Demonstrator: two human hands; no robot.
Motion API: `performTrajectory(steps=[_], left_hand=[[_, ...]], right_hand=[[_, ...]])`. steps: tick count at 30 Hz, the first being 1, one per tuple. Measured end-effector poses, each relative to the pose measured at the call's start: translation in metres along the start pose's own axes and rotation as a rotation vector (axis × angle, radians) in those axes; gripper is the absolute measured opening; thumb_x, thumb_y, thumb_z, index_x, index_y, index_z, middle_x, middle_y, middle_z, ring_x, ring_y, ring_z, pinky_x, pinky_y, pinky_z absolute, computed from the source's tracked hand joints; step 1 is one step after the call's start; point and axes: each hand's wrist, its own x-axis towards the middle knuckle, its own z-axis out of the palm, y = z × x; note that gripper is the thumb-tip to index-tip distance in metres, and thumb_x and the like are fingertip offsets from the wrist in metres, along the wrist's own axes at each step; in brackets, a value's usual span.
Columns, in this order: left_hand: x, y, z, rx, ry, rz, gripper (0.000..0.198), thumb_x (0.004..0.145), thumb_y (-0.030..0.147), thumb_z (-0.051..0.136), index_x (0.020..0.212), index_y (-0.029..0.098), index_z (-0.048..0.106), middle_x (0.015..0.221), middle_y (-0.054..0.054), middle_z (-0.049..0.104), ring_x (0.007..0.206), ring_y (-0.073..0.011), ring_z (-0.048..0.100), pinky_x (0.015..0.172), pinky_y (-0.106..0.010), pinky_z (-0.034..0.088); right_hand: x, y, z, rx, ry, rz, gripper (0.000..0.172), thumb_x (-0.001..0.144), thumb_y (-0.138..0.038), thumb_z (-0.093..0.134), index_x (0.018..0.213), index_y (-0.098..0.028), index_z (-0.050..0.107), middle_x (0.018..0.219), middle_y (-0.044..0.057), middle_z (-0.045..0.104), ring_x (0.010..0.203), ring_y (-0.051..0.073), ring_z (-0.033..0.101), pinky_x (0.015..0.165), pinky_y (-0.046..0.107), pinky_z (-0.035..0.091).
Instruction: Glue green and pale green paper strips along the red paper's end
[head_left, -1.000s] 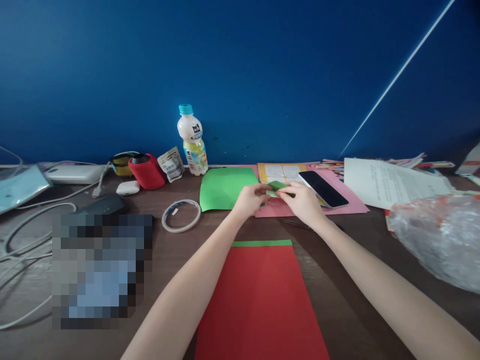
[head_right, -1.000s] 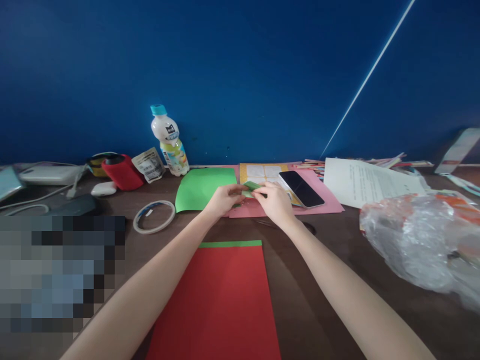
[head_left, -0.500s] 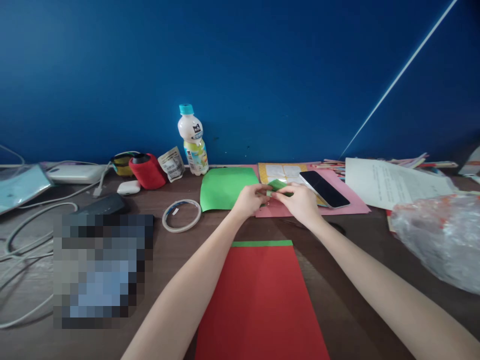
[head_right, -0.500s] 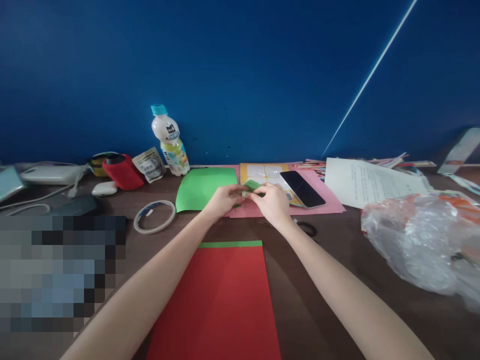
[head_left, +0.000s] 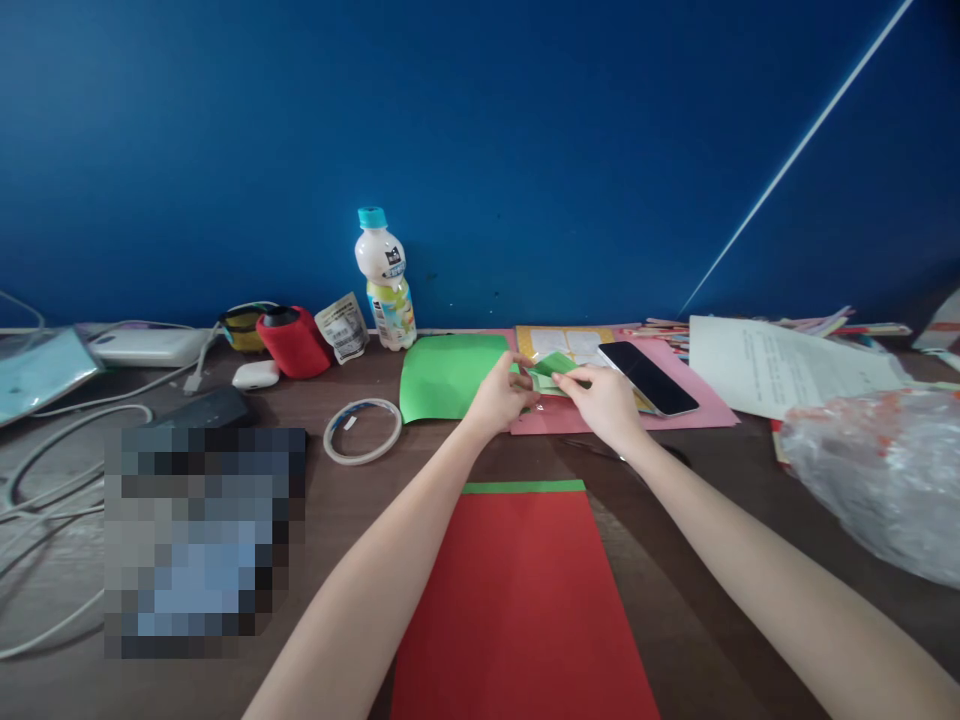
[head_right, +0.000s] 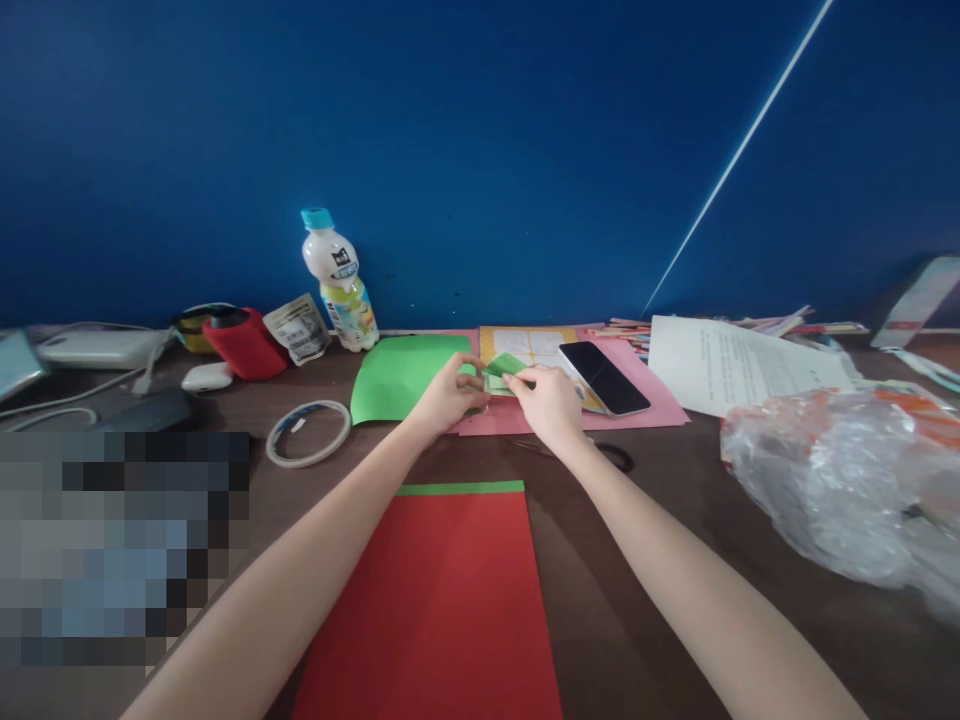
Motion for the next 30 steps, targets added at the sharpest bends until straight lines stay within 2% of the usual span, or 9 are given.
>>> performTrajectory(steps=[7,11,13,17,20,22,26,30], left_hand=[[0.001,-0.003,0.000,0.041,0.024,0.026,0.016,0.062,0.004,0.058,0.071,0.015,0.051,0.065,0.003,0.054,0.053,-0.0066,0.052,0.052,-0.019,0.040],[0.000,0.000,0.000,0.053,0.007,0.031,0.026,0.063,0.004,0.056,0.087,0.014,0.059,0.064,0.004,0.052,0.052,-0.0069,0.051,0.052,-0.019,0.041],[0.000,0.000,0.000,0.064,-0.003,0.041,0.031,0.063,0.004,0.055,0.093,0.015,0.059,0.063,0.005,0.050,0.050,-0.0060,0.050,0.050,-0.018,0.040],[0.001,-0.003,0.002,0.099,0.007,0.072,0.028,0.065,0.007,0.055,0.092,0.015,0.057,0.067,0.004,0.051,0.052,-0.0057,0.051,0.051,-0.018,0.041],[0.000,-0.003,0.006,0.145,0.031,0.099,0.022,0.072,0.012,0.050,0.094,0.016,0.051,0.071,0.001,0.054,0.055,-0.0075,0.054,0.054,-0.020,0.044],[-0.003,-0.001,0.008,0.198,0.058,0.134,0.021,0.075,0.016,0.048,0.096,0.017,0.048,0.075,0.000,0.055,0.058,-0.0088,0.055,0.058,-0.023,0.046],[-0.011,0.007,0.013,0.338,0.149,0.234,0.022,0.072,0.016,0.055,0.094,0.019,0.052,0.089,-0.003,0.049,0.073,-0.0123,0.052,0.076,-0.030,0.044],[-0.015,0.012,0.013,0.685,0.245,0.374,0.021,0.077,0.013,0.047,0.097,0.019,0.054,0.099,-0.006,0.045,0.084,-0.0164,0.048,0.073,-0.029,0.042]], right_hand=[[0.000,0.000,0.001,-0.022,0.006,-0.027,0.033,0.081,-0.038,0.047,0.066,-0.017,0.068,0.064,0.005,0.065,0.060,0.017,0.054,0.056,0.027,0.035],[0.001,0.002,-0.006,-0.025,-0.028,-0.083,0.036,0.083,-0.040,0.045,0.064,-0.018,0.067,0.062,0.004,0.063,0.061,0.017,0.055,0.055,0.026,0.036],[0.001,0.004,-0.009,-0.030,-0.052,-0.145,0.031,0.081,-0.039,0.049,0.067,-0.020,0.068,0.069,0.003,0.064,0.067,0.017,0.057,0.058,0.026,0.039],[0.002,0.009,-0.009,-0.072,-0.022,-0.260,0.021,0.078,-0.027,0.052,0.067,-0.021,0.069,0.088,0.005,0.065,0.082,0.021,0.056,0.072,0.032,0.043],[0.002,0.010,-0.007,-0.100,0.013,-0.310,0.021,0.077,-0.023,0.053,0.065,-0.020,0.069,0.089,0.007,0.064,0.085,0.024,0.053,0.078,0.038,0.041],[0.003,0.009,-0.008,-0.107,0.009,-0.338,0.019,0.076,-0.022,0.054,0.066,-0.020,0.070,0.087,0.007,0.064,0.083,0.024,0.052,0.077,0.038,0.042],[0.004,0.011,-0.011,-0.108,-0.016,-0.363,0.018,0.077,-0.021,0.053,0.071,-0.020,0.070,0.086,0.007,0.064,0.080,0.022,0.053,0.074,0.034,0.044],[0.005,0.013,-0.012,-0.116,-0.050,-0.363,0.019,0.078,-0.022,0.053,0.072,-0.020,0.070,0.087,0.005,0.063,0.082,0.021,0.054,0.075,0.033,0.044]])
